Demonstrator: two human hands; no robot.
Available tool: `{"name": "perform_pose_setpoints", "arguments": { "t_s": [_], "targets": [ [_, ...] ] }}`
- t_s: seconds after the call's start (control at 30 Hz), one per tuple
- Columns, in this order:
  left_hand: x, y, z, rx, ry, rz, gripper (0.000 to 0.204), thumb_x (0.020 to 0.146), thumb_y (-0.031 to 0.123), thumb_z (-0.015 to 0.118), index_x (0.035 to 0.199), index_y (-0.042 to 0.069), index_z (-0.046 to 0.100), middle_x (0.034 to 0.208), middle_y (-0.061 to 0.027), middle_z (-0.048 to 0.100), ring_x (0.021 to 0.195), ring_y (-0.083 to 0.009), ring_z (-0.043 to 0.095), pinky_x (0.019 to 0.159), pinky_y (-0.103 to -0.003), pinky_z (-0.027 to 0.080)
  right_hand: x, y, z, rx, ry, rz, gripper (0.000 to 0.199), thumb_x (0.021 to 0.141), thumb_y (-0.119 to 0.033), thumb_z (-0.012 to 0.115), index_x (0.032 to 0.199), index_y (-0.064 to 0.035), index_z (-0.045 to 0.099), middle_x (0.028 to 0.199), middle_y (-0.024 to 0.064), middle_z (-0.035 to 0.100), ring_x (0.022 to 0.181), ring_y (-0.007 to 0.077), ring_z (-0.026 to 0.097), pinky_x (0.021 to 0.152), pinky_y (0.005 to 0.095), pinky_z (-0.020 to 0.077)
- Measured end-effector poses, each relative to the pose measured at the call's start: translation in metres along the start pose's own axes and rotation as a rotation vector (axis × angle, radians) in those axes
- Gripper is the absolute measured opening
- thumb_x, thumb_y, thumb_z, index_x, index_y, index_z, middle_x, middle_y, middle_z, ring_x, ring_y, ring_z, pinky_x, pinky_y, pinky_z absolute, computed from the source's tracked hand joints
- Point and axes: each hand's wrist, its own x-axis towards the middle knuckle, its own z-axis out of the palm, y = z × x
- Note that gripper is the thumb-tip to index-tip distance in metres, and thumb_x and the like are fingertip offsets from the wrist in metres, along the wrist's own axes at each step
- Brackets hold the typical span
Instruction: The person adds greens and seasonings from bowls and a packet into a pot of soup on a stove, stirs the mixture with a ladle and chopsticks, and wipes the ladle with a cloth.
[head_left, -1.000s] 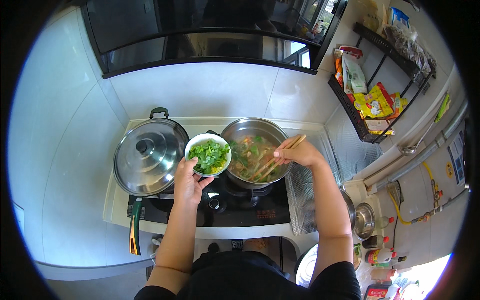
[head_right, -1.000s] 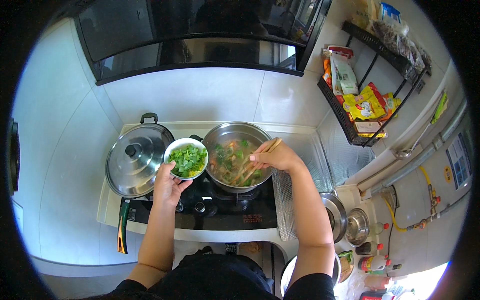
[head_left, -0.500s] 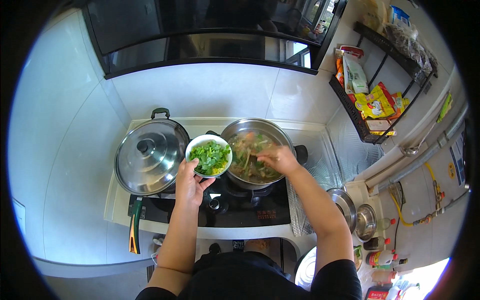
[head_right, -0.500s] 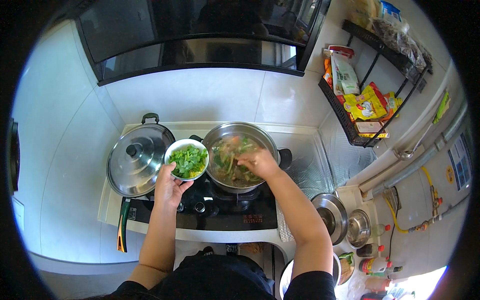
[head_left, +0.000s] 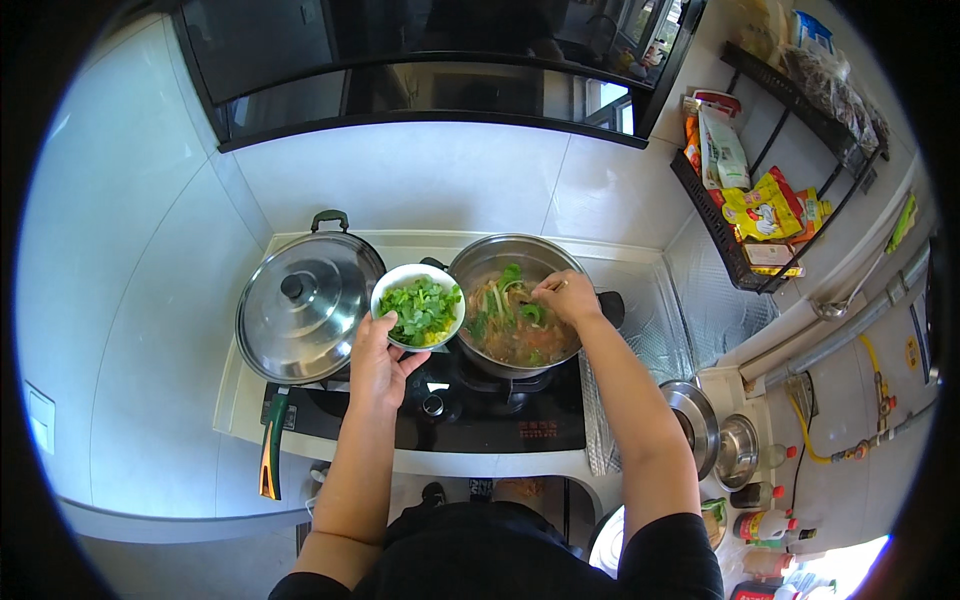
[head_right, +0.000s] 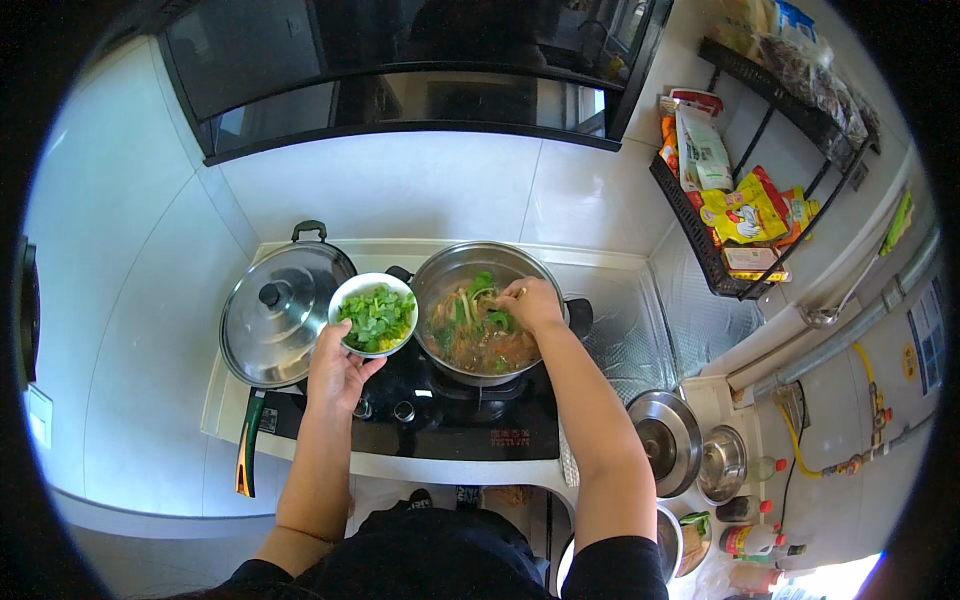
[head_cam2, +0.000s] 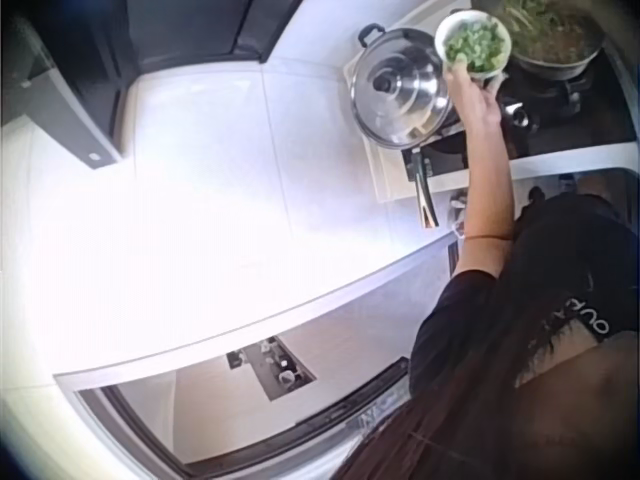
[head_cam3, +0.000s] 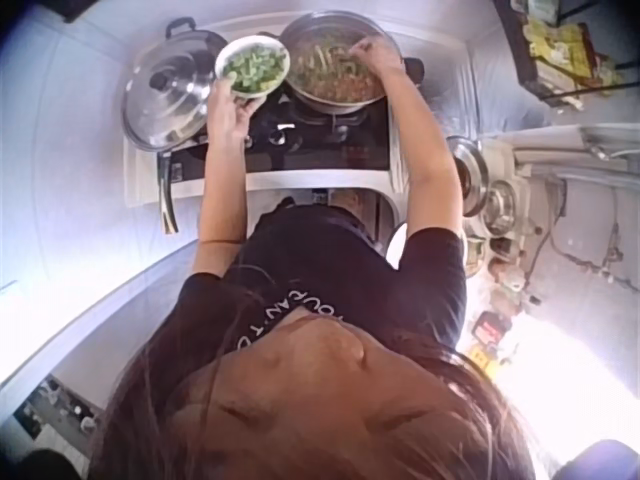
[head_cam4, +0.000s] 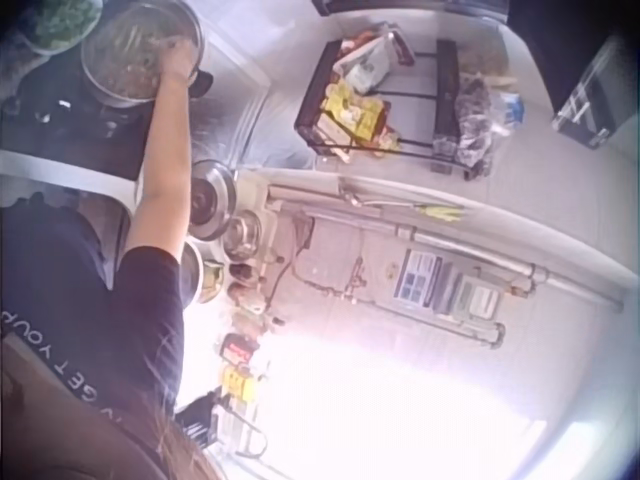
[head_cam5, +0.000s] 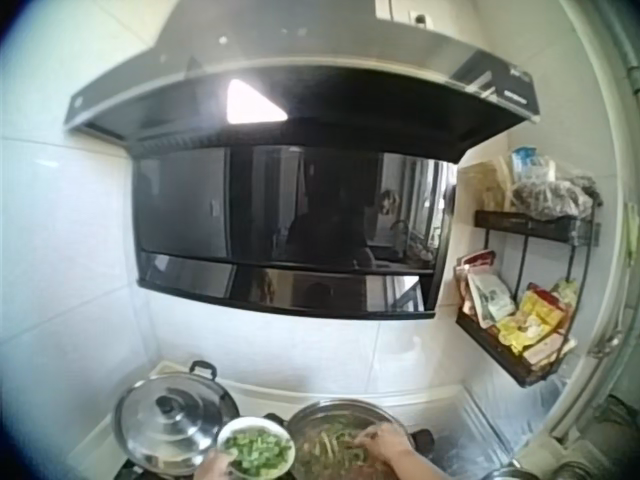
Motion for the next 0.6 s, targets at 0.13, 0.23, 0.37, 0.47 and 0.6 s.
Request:
{"name": "perform_pose_setpoints", "arguments": {
  "t_s": [0.13,0.23,0.37,0.47,0.6],
  "targets": [
    [0.004,0.0,0.001,0.004,0.002,0.0,0.035,0.082,0.029,0.06,0.111,0.013,0.048,0.107,-0.0087,0.057,0.093,-0.0206,0.061,0.068,-0.04,0.057,-0.008,-0.005,-0.005,0.208,-0.307,0.068,0.022,0.075,-0.027,0.072,0.079,-0.0057,0.072,0.074,0.0102,0.068,0.067,0.0188,0.065,0.064,0.0315,0.052],
    [0.003,0.001,0.003,-0.001,-0.011,-0.005,0.034,0.082,0.029,0.06,0.11,0.013,0.048,0.106,-0.0084,0.058,0.092,-0.0201,0.061,0.068,-0.039,0.057,-0.019,-0.025,-0.03,0.405,-0.498,0.151,0.035,0.08,-0.034,0.07,0.077,0.0014,0.069,0.072,0.0105,0.068,0.064,0.0146,0.065,0.057,0.028,0.0526],
    [0.004,0.0,0.002,-0.014,-0.006,-0.002,0.033,0.082,0.028,0.06,0.109,0.014,0.048,0.105,-0.0078,0.058,0.092,-0.0199,0.06,0.067,-0.039,0.057,-0.022,-0.039,-0.063,0.511,-0.569,0.149,0.032,0.081,-0.03,0.071,0.079,0.0016,0.068,0.072,0.0092,0.067,0.063,0.0131,0.064,0.057,0.025,0.0528],
    [0.006,-0.001,0.005,-0.013,-0.021,-0.017,0.032,0.082,0.028,0.06,0.109,0.014,0.049,0.105,-0.0074,0.058,0.092,-0.0198,0.06,0.068,-0.04,0.057,-0.033,-0.031,-0.044,0.533,-0.631,0.051,0.025,0.08,-0.024,0.072,0.082,0.0011,0.069,0.073,0.0097,0.068,0.063,0.0131,0.064,0.057,0.0247,0.0524],
    [0.01,-0.004,0.006,-0.018,-0.044,-0.022,0.031,0.082,0.028,0.06,0.108,0.015,0.049,0.105,-0.0073,0.058,0.093,-0.02,0.06,0.069,-0.041,0.057,-0.05,-0.016,0.003,0.378,-0.324,-0.295,0.016,0.078,-0.017,0.072,0.088,-0.0052,0.071,0.078,0.0072,0.069,0.069,0.0168,0.066,0.063,0.0285,0.0524]
  ]
}}
